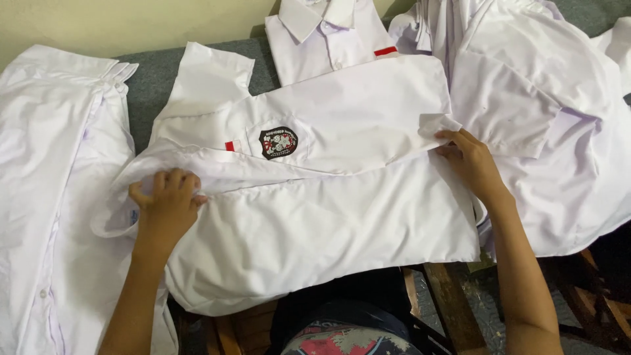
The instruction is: Trimming loose threads from white shirts and folding them neatly on a table.
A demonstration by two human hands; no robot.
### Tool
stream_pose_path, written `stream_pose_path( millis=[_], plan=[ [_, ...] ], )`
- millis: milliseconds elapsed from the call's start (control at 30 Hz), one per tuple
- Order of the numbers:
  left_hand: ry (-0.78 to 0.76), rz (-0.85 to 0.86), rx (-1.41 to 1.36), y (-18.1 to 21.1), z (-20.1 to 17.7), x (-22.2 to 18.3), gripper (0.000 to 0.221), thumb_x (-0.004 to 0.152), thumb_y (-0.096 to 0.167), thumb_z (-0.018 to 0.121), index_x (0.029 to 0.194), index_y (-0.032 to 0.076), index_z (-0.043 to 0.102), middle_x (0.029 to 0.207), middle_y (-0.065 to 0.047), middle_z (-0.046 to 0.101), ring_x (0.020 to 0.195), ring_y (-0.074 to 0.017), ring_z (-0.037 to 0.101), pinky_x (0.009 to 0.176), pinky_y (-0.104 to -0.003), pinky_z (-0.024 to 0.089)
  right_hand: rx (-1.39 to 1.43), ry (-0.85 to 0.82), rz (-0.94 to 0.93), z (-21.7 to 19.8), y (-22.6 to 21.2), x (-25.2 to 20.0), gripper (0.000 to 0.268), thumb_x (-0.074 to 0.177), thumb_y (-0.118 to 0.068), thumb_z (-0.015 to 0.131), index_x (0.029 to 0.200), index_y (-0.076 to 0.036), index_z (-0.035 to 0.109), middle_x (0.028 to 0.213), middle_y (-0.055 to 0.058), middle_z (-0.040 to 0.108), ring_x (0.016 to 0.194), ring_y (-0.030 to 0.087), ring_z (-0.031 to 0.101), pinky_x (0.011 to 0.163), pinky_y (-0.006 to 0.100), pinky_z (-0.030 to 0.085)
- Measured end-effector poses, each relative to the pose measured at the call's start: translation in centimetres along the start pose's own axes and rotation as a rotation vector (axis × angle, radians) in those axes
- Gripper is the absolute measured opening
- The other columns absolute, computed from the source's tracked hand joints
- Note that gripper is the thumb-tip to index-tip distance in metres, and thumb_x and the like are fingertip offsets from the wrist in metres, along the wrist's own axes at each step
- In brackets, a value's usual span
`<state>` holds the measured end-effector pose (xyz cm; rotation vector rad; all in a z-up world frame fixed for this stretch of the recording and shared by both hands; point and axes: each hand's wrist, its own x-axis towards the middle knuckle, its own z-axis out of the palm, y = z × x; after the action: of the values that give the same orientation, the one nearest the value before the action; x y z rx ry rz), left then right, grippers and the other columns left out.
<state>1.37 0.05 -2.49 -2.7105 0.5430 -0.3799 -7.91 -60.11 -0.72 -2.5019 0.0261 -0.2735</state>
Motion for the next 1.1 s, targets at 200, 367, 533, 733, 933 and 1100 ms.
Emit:
stream_pose_path(
  millis=[200, 367, 533, 733, 933, 1100],
  plan=[
    [0.397, -0.095, -0.122, -1.5, -3.7, 1.8, 0.057, 0.085, 0.029, 0.088, 0.134, 0.024, 0.058, 0.151, -0.014, 0.046, 0.141, -0.0401, 0.046, 0.094, -0.057, 0.037, 0.119, -0.001, 0.161, -1.9, -1.4, -0.1, 0.05, 0.092, -0.003, 0.057, 0.14, -0.017, 0.065, 0.111, 0.009, 0.055, 0.094, 0.02, 0.056, 0.092, 0.031, 0.045],
    [0.362, -0.162, -0.061, -6.5, 0.2, 1.5, 0.012, 0.105, 0.035, 0.079, 0.115, 0.029, 0.079, 0.076, 0.008, 0.069, 0.082, -0.0091, 0.071, 0.116, -0.037, 0.037, 0.354, 0.14, 0.327, -2.0, -3.4, -0.3, 0.033, 0.103, -0.007, 0.051, 0.13, -0.012, 0.07, 0.11, 0.002, 0.068, 0.095, 0.009, 0.055, 0.084, 0.022, 0.043],
    [0.635, -0.177, -0.345, -7.7, -1.7, -0.1, 0.029, 0.102, 0.016, 0.055, 0.104, 0.014, 0.084, 0.088, 0.001, 0.073, 0.08, -0.0182, 0.066, 0.112, -0.036, 0.047, 0.263, 0.216, 0.305, -1.9, -4.0, -0.7, 0.027, 0.103, -0.009, 0.059, 0.127, -0.012, 0.073, 0.106, 0.005, 0.07, 0.087, 0.012, 0.061, 0.08, 0.026, 0.053],
    [0.712, -0.023, -0.565, -8.7, -2.7, -4.6, 0.032, 0.094, -0.025, 0.062, 0.1, 0.0, 0.079, 0.108, -0.011, 0.08, 0.094, -0.0305, 0.07, 0.106, -0.046, 0.048, 0.188, 0.311, 0.205, -1.6, -1.9, -1.2, 0.021, 0.105, -0.003, 0.066, 0.123, -0.007, 0.076, 0.101, 0.008, 0.072, 0.092, 0.013, 0.066, 0.082, 0.024, 0.052],
    [0.427, 0.084, -0.641, -7.8, -5.6, -6.9, 0.039, 0.076, -0.022, 0.062, 0.098, 0.005, 0.078, 0.114, -0.004, 0.078, 0.109, -0.0252, 0.07, 0.099, -0.038, 0.048, -0.013, 0.273, 0.073, -1.5, 0.6, -2.1, 0.023, 0.1, 0.005, 0.072, 0.12, -0.004, 0.078, 0.108, 0.013, 0.068, 0.091, 0.02, 0.062, 0.084, 0.028, 0.052],
    [0.281, 0.099, -0.63, -7.7, -5.1, -7.0, 0.053, 0.065, -0.018, 0.054, 0.105, 0.009, 0.077, 0.123, 0.001, 0.075, 0.114, -0.0227, 0.067, 0.101, -0.039, 0.05, -0.301, 0.193, -0.097, -0.8, 2.2, -2.2, 0.026, 0.093, 0.007, 0.07, 0.114, -0.004, 0.081, 0.111, 0.021, 0.069, 0.102, 0.038, 0.06, 0.093, 0.043, 0.051]
  ],
)
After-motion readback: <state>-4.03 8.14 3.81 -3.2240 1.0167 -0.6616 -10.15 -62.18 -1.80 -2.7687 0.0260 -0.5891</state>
